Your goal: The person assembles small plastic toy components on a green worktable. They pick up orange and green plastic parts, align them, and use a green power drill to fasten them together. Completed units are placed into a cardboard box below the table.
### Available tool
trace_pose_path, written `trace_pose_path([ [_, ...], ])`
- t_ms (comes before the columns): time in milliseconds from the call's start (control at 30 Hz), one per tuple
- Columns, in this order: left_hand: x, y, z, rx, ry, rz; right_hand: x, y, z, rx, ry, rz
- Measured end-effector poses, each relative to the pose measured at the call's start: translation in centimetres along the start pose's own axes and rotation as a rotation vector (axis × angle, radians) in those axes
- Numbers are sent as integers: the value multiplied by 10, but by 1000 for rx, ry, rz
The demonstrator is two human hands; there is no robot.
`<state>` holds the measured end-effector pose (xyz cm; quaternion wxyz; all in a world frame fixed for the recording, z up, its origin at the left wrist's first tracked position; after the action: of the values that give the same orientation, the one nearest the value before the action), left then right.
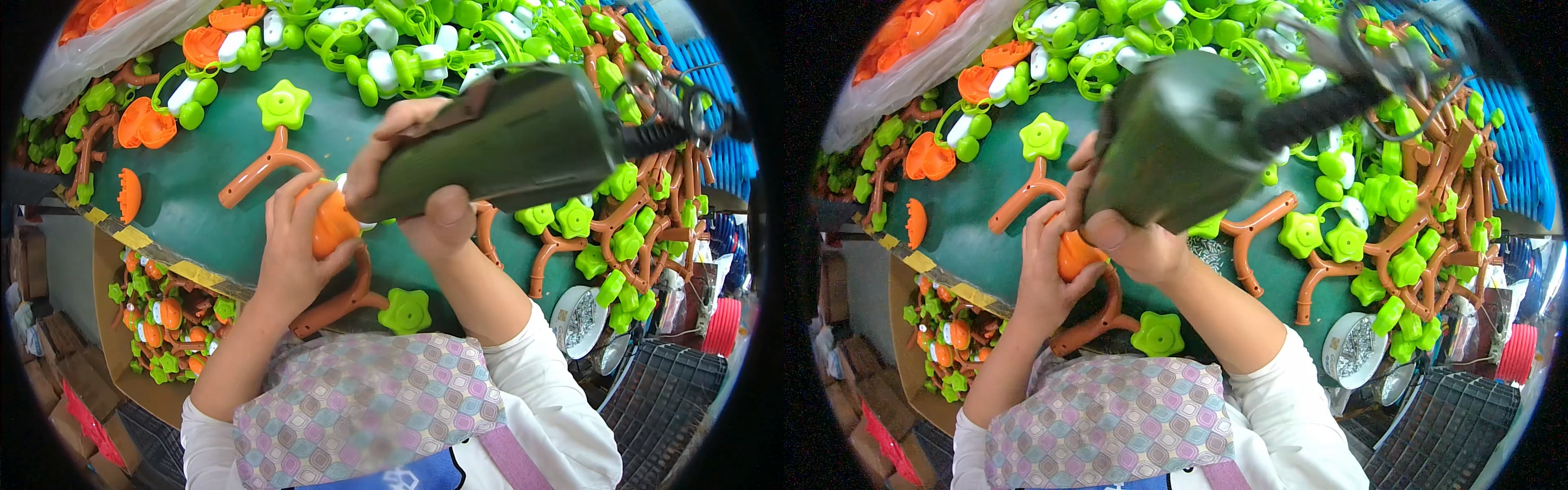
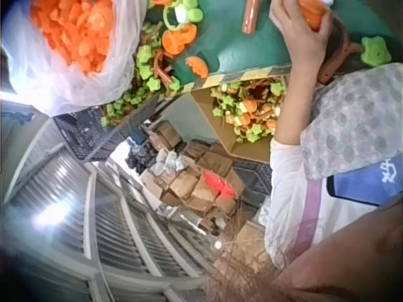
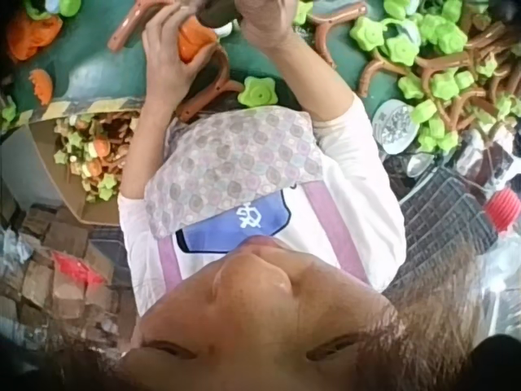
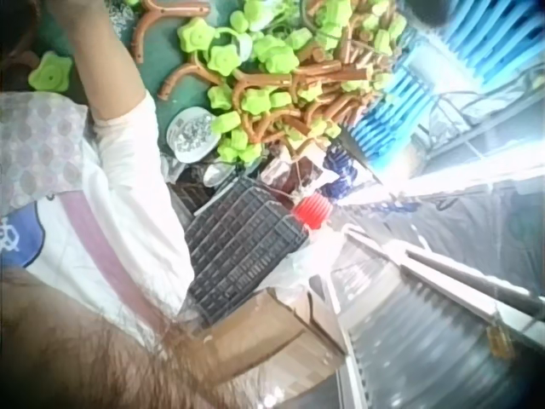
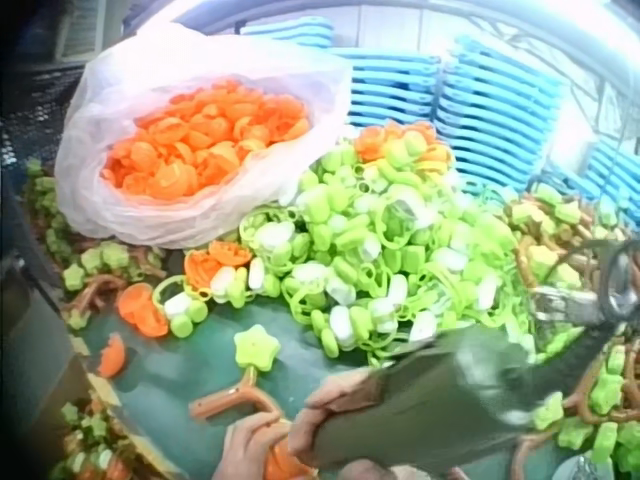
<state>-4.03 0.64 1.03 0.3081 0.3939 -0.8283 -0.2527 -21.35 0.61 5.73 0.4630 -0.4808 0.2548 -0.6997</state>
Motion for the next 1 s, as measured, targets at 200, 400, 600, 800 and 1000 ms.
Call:
trace_pose_path([
  [200, 3, -3, 2, -45, -7, -32, 13, 20, 1, 91, -180, 86],
  [400, 7, 0, 3, -20, 11, 16, -2, 4, 18, -302, 234, -69],
  [600, 7, -16, 0, -44, 20, 20, -3, -55, -26, -221, -79, -12],
  [800, 9, -2, 9, 122, 46, 170, -53, -15, -66, -103, 172, 36],
  [1000, 9, 10, 6, 149, 9, 153, -51, -27, -69, -142, 150, -33],
])
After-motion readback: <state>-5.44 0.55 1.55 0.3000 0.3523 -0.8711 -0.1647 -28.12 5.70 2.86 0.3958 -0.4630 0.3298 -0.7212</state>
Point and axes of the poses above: each hand's wrist, its own x-axis towards the middle knuckle, its own z-axis out of the palm, y = z × x, the point moved 2 cm from there along x, towards the middle knuckle, and after that the axes turned 1 degree about -z, right-handed, at the moved point
